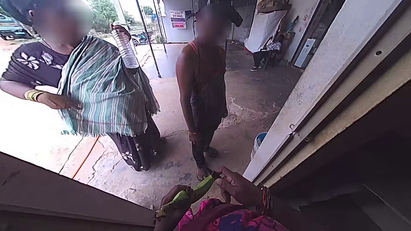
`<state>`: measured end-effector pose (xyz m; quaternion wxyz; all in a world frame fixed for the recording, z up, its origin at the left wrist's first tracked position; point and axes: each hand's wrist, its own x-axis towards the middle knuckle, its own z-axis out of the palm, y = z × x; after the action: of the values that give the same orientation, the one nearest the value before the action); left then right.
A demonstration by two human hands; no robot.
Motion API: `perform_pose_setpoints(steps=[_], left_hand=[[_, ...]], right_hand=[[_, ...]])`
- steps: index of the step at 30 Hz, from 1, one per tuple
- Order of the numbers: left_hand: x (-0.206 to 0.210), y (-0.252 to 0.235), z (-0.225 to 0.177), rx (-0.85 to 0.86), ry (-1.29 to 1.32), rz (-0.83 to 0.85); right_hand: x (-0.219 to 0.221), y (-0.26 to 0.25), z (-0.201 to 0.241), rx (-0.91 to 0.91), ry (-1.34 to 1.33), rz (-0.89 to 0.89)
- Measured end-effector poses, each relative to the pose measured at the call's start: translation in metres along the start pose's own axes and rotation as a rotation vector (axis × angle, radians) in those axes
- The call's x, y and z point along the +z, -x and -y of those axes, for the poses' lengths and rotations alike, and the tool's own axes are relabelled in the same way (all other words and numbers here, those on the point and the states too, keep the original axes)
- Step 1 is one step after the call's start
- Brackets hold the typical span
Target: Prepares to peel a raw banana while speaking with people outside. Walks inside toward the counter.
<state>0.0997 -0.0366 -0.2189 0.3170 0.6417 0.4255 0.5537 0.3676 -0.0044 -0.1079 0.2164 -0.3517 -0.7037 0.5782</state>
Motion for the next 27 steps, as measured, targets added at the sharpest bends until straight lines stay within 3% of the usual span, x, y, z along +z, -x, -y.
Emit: perform_pose_setpoints(steps=[3, 5, 8, 10, 12, 13, 17, 19, 27], left_hand=[[-0.002, -0.001, -0.004, -0.004, -0.053, -0.002], [-0.005, 0.000, -0.004, -0.010, -0.062, -0.009], [-0.011, -0.001, -0.002, -0.006, -0.056, -0.036], [-0.013, -0.003, 0.000, -0.017, -0.039, -0.049], [-0.013, -0.005, 0.001, -0.031, -0.033, -0.047], [-0.012, -0.006, 0.001, -0.030, -0.039, -0.049], [-0.004, -0.011, 0.003, 0.018, -0.008, -0.057], [0.002, -0.014, 0.001, 0.029, 0.012, -0.082], [0.011, -0.032, -0.012, 0.168, 0.034, -0.095]], right_hand=[[-0.026, 0.001, -0.003, 0.065, 0.062, -0.113], [-0.053, 0.008, -0.001, 0.031, 0.004, -0.460], [-0.093, 0.024, 0.022, -0.349, -0.079, -1.128], [-0.111, 0.038, 0.035, -0.651, 0.021, -1.297], [-0.109, 0.044, 0.036, -0.736, 0.117, -1.266], [-0.101, 0.042, 0.031, -0.670, 0.121, -1.199], [-0.055, 0.021, -0.004, -0.177, -0.105, -0.817], [-0.034, 0.014, -0.020, -0.054, -0.139, -0.673], [-0.007, 0.003, -0.027, 0.004, 0.069, -0.572]])
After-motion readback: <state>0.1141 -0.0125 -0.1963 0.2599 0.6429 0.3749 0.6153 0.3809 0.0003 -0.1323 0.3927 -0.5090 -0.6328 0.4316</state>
